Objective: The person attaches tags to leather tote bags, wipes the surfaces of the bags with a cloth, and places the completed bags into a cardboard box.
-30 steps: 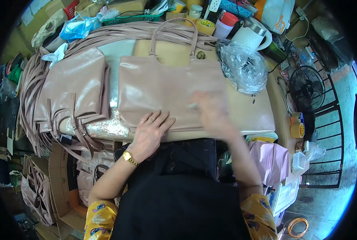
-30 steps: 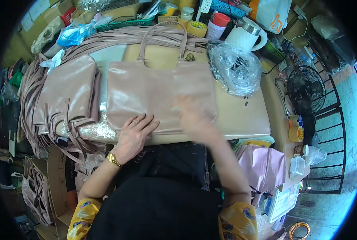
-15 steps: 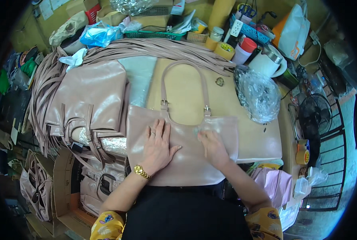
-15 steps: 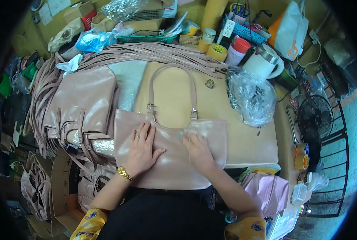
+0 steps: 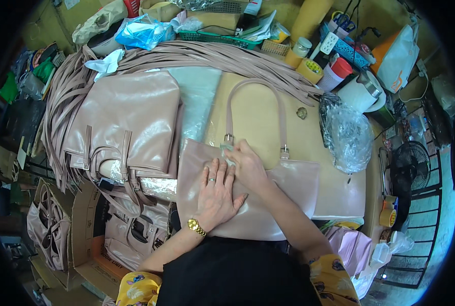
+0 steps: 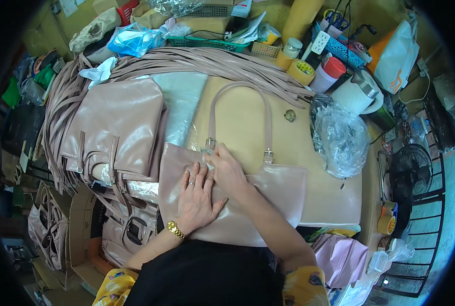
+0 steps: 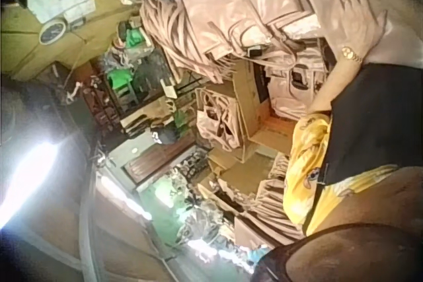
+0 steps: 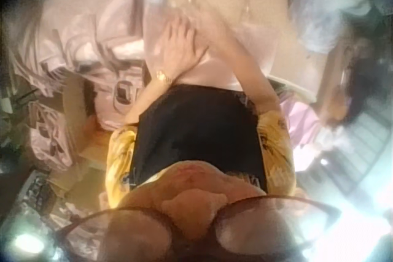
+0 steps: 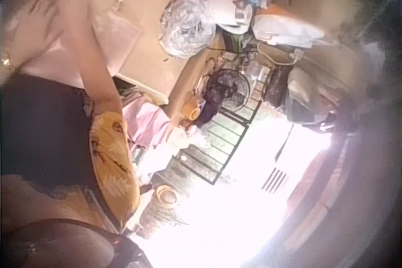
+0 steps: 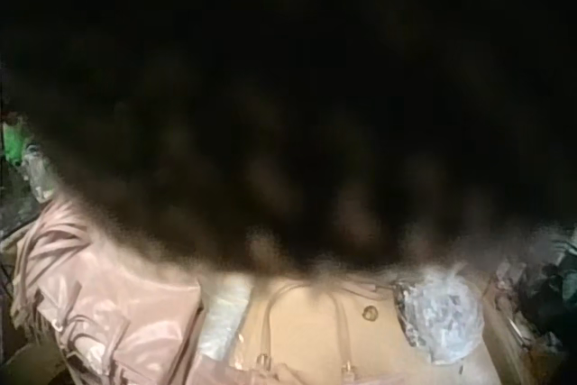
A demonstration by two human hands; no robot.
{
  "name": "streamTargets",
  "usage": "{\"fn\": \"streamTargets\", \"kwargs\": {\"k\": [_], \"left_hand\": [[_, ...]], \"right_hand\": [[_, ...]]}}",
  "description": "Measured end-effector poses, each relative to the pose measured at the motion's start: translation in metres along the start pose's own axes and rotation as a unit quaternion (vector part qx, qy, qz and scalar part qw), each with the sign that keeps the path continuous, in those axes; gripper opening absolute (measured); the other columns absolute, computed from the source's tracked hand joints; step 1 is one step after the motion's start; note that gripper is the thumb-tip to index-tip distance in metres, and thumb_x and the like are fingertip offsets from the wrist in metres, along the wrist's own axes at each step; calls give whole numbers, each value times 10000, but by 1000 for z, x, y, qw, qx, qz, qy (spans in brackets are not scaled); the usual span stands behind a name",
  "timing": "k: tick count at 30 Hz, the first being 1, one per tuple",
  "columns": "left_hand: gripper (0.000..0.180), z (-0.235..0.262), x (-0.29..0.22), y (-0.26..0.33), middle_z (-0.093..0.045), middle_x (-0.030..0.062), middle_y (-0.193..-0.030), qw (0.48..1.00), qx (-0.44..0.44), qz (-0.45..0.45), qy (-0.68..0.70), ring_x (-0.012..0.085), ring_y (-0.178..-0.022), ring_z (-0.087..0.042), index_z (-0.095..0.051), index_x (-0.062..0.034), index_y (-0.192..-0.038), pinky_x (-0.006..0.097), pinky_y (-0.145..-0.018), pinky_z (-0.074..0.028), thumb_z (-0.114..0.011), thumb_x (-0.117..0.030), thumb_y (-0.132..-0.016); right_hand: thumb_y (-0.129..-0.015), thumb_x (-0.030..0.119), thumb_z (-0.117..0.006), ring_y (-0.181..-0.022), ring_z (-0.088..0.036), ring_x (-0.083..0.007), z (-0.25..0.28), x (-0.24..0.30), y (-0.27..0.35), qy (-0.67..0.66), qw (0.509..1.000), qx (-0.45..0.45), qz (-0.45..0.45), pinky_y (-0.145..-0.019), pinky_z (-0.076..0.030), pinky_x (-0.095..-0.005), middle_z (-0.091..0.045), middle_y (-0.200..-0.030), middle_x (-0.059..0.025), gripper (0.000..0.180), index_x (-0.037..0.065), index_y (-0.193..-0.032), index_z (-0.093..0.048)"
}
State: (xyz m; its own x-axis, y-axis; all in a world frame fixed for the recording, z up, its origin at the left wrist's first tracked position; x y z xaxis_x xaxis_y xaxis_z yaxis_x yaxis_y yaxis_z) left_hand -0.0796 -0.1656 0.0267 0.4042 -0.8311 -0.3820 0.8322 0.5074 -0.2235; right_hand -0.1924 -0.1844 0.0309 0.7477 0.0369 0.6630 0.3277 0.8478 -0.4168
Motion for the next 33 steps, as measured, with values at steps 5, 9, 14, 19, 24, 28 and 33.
{"fn": "streamTargets", "kwargs": {"k": [5,9,14,19,24,28,33], "left_hand": [[703,-4,-1,-4,-413,244,-1427,1000,9,-2,-6,397,-1421,-261,-527,34,-1292,534,-1163,-165,-629,-484,-829],[704,-3,1,-4,-409,245,-1433,1000,17,8,-6,394,-1423,-259,-524,30,-1292,534,-1162,-166,-630,-486,-825],[702,-3,1,-3,-442,238,-1380,1000,20,6,-15,397,-1408,-283,-508,27,-1289,529,-1153,-187,-634,-480,-819],[710,-1,-4,-5,-457,234,-1346,1000,12,-3,-10,403,-1394,-302,-491,24,-1295,521,-1146,-205,-656,-464,-807],[725,6,-1,0,-421,214,-1403,1000,0,1,18,385,-1397,-308,-458,5,-1342,538,-1143,-207,-704,-398,-792],[743,15,-61,-19,-393,181,-1444,995,0,-94,44,368,-1405,-306,-407,-14,-1388,580,-1130,-202,-715,-350,-802],[677,-57,-118,-34,-406,171,-1455,983,83,-163,-3,331,-1405,-317,-467,-21,-1366,594,-1131,-190,-618,-448,-863]], "right_hand": [[-791,-39,-637,-719,-623,-335,-7,-12,-26,28,999,7,-29,-671,-509,-421,-570,-837,-144,104,-16,-878,-690],[-781,-29,-644,-714,-622,-345,-6,-8,-10,14,1000,-7,-20,-667,-513,-422,-567,-828,-154,21,-34,-801,-648],[-800,-11,-631,-753,-627,-352,-15,4,-9,51,998,23,29,-689,-512,-442,-569,-867,-173,45,-36,-770,-608],[-765,4,-642,-893,-625,-396,-33,-11,-31,83,995,46,-34,-756,-520,-481,-561,-1020,-197,142,2,-892,-578],[-810,26,-639,-808,-635,-351,70,-5,57,158,986,13,-48,-697,-508,-436,-579,-934,-168,49,-5,-834,-609],[-790,1,-652,-768,-636,-333,164,-18,106,164,974,-98,-124,-673,-506,-415,-589,-879,-146,28,15,-809,-636],[-792,-22,-643,-757,-639,-345,125,-65,59,184,975,-121,-38,-667,-519,-433,-599,-868,-147,47,17,-818,-636]]}}
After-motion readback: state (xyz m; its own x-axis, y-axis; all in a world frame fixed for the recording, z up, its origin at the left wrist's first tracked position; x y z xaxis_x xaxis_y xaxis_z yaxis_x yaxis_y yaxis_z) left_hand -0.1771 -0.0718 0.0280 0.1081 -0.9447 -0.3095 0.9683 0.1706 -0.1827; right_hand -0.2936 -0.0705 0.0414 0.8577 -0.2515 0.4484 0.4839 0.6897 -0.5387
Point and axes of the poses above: each hand's wrist, its own y-axis away from the middle knuckle, its own z-axis out of the back of the hand, x = y × z, the point moved 9 cm from there along -y, towards the middle knuckle
